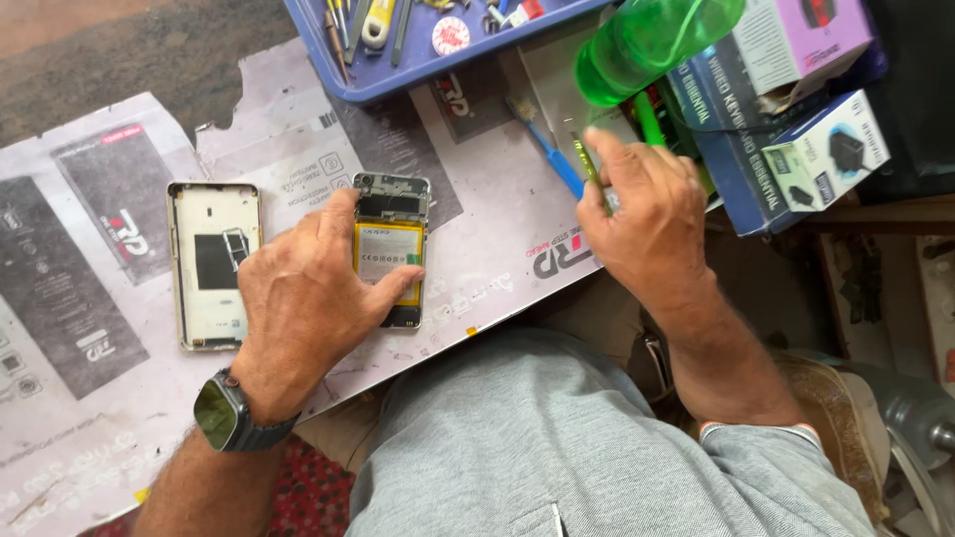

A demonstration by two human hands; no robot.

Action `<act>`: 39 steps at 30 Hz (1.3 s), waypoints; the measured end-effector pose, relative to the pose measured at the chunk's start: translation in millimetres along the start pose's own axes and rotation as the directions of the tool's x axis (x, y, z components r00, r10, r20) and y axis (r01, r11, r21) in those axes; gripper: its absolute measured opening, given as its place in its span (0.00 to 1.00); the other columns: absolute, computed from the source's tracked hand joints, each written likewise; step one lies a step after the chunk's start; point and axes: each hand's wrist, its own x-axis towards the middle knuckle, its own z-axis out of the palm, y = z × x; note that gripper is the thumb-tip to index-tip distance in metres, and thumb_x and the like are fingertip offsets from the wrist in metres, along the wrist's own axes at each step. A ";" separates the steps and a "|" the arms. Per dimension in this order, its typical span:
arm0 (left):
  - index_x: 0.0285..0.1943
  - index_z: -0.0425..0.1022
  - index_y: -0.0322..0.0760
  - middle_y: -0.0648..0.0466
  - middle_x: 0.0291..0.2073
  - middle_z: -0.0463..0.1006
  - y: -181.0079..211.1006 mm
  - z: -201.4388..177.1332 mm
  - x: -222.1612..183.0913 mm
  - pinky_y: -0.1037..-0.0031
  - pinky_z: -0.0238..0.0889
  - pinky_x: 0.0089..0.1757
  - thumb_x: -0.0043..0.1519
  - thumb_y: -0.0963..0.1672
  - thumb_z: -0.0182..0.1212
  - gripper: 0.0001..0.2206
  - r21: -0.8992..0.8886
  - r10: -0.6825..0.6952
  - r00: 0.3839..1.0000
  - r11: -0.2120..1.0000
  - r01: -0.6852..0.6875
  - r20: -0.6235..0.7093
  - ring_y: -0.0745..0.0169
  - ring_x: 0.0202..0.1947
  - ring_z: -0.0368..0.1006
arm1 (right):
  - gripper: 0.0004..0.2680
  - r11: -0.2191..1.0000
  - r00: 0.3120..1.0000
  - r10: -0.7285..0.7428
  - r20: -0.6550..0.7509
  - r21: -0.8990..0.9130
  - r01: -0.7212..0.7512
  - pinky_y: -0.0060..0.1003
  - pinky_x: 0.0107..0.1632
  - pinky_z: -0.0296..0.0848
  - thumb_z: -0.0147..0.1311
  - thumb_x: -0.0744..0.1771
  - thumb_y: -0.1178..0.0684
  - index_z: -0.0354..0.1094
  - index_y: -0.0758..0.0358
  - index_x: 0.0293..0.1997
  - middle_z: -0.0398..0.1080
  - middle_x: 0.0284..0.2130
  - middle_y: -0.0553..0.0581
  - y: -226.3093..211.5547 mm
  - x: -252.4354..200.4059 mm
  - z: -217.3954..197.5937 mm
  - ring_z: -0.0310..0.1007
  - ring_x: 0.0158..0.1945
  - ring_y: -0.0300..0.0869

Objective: The person cleans a mobile phone screen with a toothbrush, removes the back cover, and uses a green screwdriver and a small blade to disassemble the internal components while the device is on a repair bench.

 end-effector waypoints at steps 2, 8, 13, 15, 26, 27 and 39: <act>0.56 0.71 0.30 0.45 0.30 0.81 -1.7 -1.2 -2.4 0.62 0.69 0.28 0.47 0.55 0.78 0.35 0.023 0.004 1.000 1.000 -0.004 -0.008 0.50 0.28 0.78 | 0.15 0.947 0.982 0.118 0.151 0.281 -0.157 0.41 0.31 0.68 0.56 0.63 0.65 0.72 0.67 0.56 0.70 0.30 0.57 -3.3 -1.7 -3.4 0.68 0.27 0.44; 0.59 0.69 0.26 0.47 0.23 0.78 -5.6 6.6 -3.2 0.64 0.67 0.23 0.47 0.59 0.78 0.42 0.050 -0.045 0.999 0.998 0.045 0.014 0.53 0.20 0.75 | 0.12 0.764 0.943 0.065 0.325 0.592 -0.257 0.28 0.35 0.75 0.52 0.67 0.68 0.74 0.65 0.54 0.78 0.34 0.57 -4.1 -4.5 9.8 0.77 0.31 0.36; 0.62 0.66 0.23 0.46 0.24 0.78 -11.2 11.8 -5.3 0.67 0.67 0.23 0.47 0.59 0.78 0.44 0.009 0.019 0.999 1.000 -0.019 -0.042 0.55 0.21 0.75 | 0.10 0.420 0.936 -0.164 0.312 0.881 -0.220 0.35 0.53 0.81 0.53 0.67 0.64 0.66 0.72 0.52 0.76 0.45 0.64 -15.6 11.4 25.0 0.79 0.49 0.44; 0.62 0.66 0.23 0.47 0.24 0.78 -12.5 12.4 -5.4 0.66 0.67 0.23 0.47 0.59 0.78 0.44 0.004 0.017 0.999 1.000 -0.017 -0.041 0.55 0.21 0.76 | 0.07 0.435 0.928 -0.202 0.313 0.878 -0.201 0.36 0.52 0.82 0.59 0.70 0.61 0.67 0.71 0.51 0.77 0.44 0.64 -18.8 16.1 32.4 0.81 0.48 0.46; 0.65 0.63 0.25 0.45 0.26 0.77 -9.9 9.6 -8.3 0.62 0.68 0.28 0.46 0.55 0.80 0.44 -0.137 -0.018 1.000 0.990 0.014 -0.022 0.49 0.25 0.76 | 0.07 0.622 0.941 -0.001 0.337 0.737 -0.263 0.24 0.29 0.70 0.51 0.75 0.55 0.67 0.68 0.57 0.80 0.45 0.59 -30.3 36.4 69.7 0.68 0.26 0.29; 0.66 0.62 0.25 0.45 0.26 0.77 -10.1 9.4 -9.0 0.62 0.68 0.29 0.46 0.54 0.80 0.44 -0.151 -0.023 1.000 0.988 0.020 -0.018 0.49 0.25 0.76 | 0.07 0.682 0.953 -0.050 0.298 0.707 -0.185 0.24 0.30 0.70 0.51 0.75 0.55 0.67 0.68 0.56 0.80 0.45 0.59 -30.7 36.0 70.7 0.69 0.26 0.29; 0.66 0.61 0.25 0.47 0.22 0.76 -10.0 6.3 -6.9 0.61 0.66 0.26 0.45 0.54 0.80 0.45 -0.180 -0.059 0.997 0.981 0.068 0.055 0.48 0.22 0.74 | 0.08 0.511 0.899 0.015 0.437 0.769 -0.383 0.22 0.29 0.68 0.50 0.74 0.55 0.68 0.67 0.57 0.79 0.45 0.58 -22.9 33.0 74.7 0.67 0.26 0.28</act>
